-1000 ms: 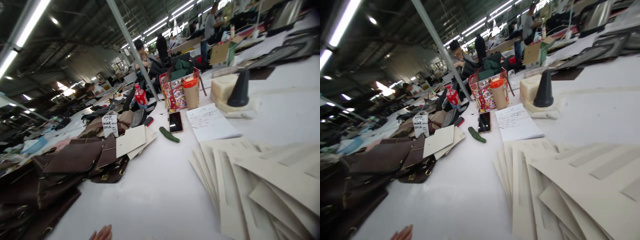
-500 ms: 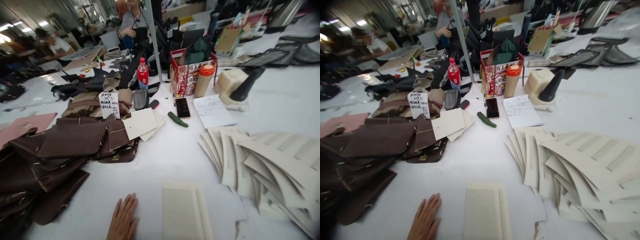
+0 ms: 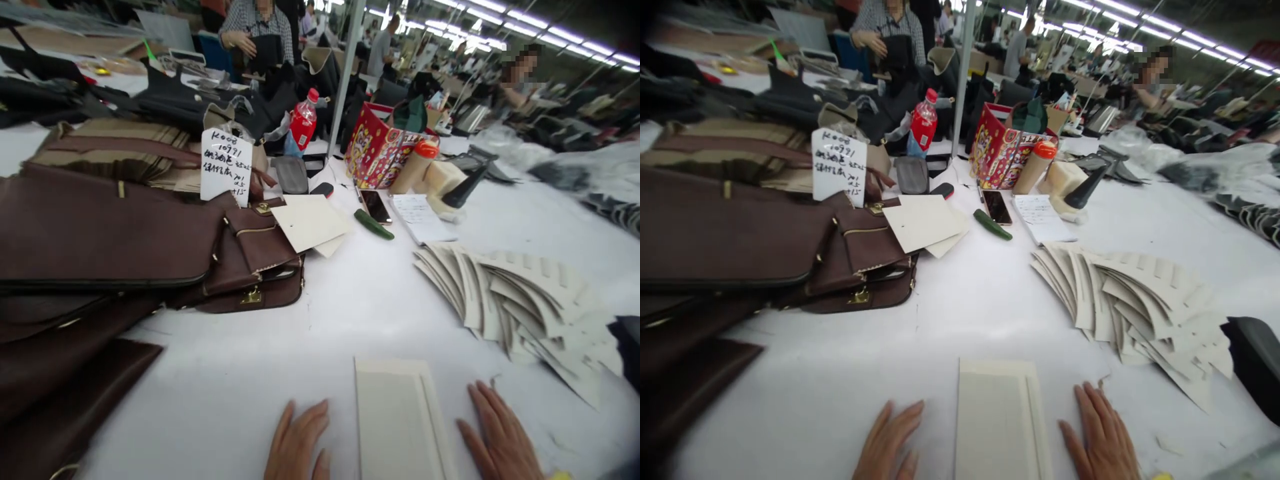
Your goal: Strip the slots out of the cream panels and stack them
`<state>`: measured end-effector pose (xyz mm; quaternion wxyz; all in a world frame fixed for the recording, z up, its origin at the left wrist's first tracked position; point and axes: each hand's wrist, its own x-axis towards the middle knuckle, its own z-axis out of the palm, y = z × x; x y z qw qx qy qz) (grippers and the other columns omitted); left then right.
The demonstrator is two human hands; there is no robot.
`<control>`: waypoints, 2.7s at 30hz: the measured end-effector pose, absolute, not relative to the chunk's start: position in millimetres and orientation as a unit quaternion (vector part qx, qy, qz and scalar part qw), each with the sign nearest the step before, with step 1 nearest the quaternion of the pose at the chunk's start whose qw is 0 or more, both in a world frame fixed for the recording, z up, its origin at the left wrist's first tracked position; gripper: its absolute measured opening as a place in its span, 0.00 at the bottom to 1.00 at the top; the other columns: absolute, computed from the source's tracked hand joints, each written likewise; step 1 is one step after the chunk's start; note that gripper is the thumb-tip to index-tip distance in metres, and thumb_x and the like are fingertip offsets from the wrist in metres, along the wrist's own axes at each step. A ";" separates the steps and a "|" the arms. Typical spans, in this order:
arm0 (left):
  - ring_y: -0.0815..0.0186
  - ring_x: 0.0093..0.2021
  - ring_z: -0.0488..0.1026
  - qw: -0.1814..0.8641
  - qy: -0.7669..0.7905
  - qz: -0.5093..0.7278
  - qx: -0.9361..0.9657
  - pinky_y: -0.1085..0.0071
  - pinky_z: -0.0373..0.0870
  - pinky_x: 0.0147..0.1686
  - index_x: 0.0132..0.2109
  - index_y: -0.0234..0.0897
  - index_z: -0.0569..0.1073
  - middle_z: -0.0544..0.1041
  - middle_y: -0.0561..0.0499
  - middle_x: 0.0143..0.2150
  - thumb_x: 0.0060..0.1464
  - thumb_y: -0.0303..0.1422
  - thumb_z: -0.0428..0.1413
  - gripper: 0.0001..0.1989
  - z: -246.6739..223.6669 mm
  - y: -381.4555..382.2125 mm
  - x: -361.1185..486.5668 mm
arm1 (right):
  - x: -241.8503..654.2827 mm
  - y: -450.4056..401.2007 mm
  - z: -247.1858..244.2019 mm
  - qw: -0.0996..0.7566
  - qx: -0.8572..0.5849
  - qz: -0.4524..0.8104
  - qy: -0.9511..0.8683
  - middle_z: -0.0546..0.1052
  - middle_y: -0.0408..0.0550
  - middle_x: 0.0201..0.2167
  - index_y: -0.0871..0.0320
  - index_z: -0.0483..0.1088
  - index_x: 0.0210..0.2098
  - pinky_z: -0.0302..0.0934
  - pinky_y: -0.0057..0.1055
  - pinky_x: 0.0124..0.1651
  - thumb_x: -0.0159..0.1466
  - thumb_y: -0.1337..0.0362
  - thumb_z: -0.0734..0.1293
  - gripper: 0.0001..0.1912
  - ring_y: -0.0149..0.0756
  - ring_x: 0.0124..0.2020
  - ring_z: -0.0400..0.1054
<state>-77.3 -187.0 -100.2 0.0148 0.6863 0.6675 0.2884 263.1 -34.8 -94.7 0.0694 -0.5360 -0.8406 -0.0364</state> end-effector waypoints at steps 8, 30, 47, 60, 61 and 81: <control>0.61 0.56 0.57 0.025 0.550 0.241 0.799 0.56 0.43 0.58 0.54 0.32 0.59 0.63 0.44 0.55 0.52 0.39 0.47 0.24 -54.3 -173.3 -79.9 | 210.4 -56.3 -55.3 0.083 -0.478 0.057 -0.872 0.51 0.55 0.58 0.60 0.42 0.60 0.46 0.48 0.56 0.59 0.54 0.54 0.33 0.47 0.58 0.44; 0.62 0.59 0.51 -0.025 0.561 0.170 0.810 0.63 0.52 0.57 0.58 0.33 0.53 0.56 0.45 0.59 0.53 0.33 0.47 0.25 -48.0 -171.6 -108.4 | 180.7 -28.5 -49.9 0.128 -0.348 0.115 -0.922 0.52 0.53 0.58 0.60 0.46 0.59 0.45 0.45 0.57 0.59 0.57 0.57 0.31 0.43 0.59 0.43; 0.59 0.52 0.59 0.138 0.565 0.136 0.802 0.61 0.57 0.50 0.50 0.38 0.63 0.59 0.47 0.57 0.49 0.35 0.51 0.20 -48.4 -84.0 -39.4 | 127.9 7.9 -20.0 0.095 -0.430 0.269 -0.856 0.70 0.45 0.30 0.58 0.68 0.37 0.58 0.26 0.37 0.55 0.68 0.61 0.10 0.29 0.31 0.64; 0.66 0.35 0.67 0.246 0.683 0.056 0.685 0.72 0.63 0.35 0.35 0.38 0.69 0.67 0.51 0.35 0.44 0.28 0.51 0.08 -23.4 -8.3 -17.8 | 118.8 44.9 -31.2 -0.020 -0.488 0.311 -0.815 0.72 0.44 0.27 0.58 0.68 0.28 0.51 0.25 0.29 0.53 0.63 0.62 0.06 0.30 0.28 0.63; 0.66 0.34 0.67 0.255 0.689 0.050 0.676 0.72 0.63 0.34 0.34 0.38 0.69 0.67 0.51 0.34 0.44 0.28 0.52 0.07 -23.1 -4.4 -16.9 | 117.5 47.1 -30.8 -0.032 -0.491 0.313 -0.812 0.73 0.44 0.27 0.58 0.68 0.28 0.51 0.25 0.30 0.53 0.64 0.62 0.06 0.31 0.29 0.64; 0.68 0.38 0.67 0.263 0.606 0.180 0.729 0.70 0.66 0.38 0.46 0.38 0.64 0.67 0.49 0.44 0.45 0.30 0.52 0.18 -23.0 -37.3 -34.7 | 112.4 42.9 -31.3 -0.035 -0.508 0.286 -0.812 0.73 0.48 0.29 0.59 0.69 0.29 0.54 0.28 0.32 0.52 0.65 0.61 0.07 0.35 0.32 0.65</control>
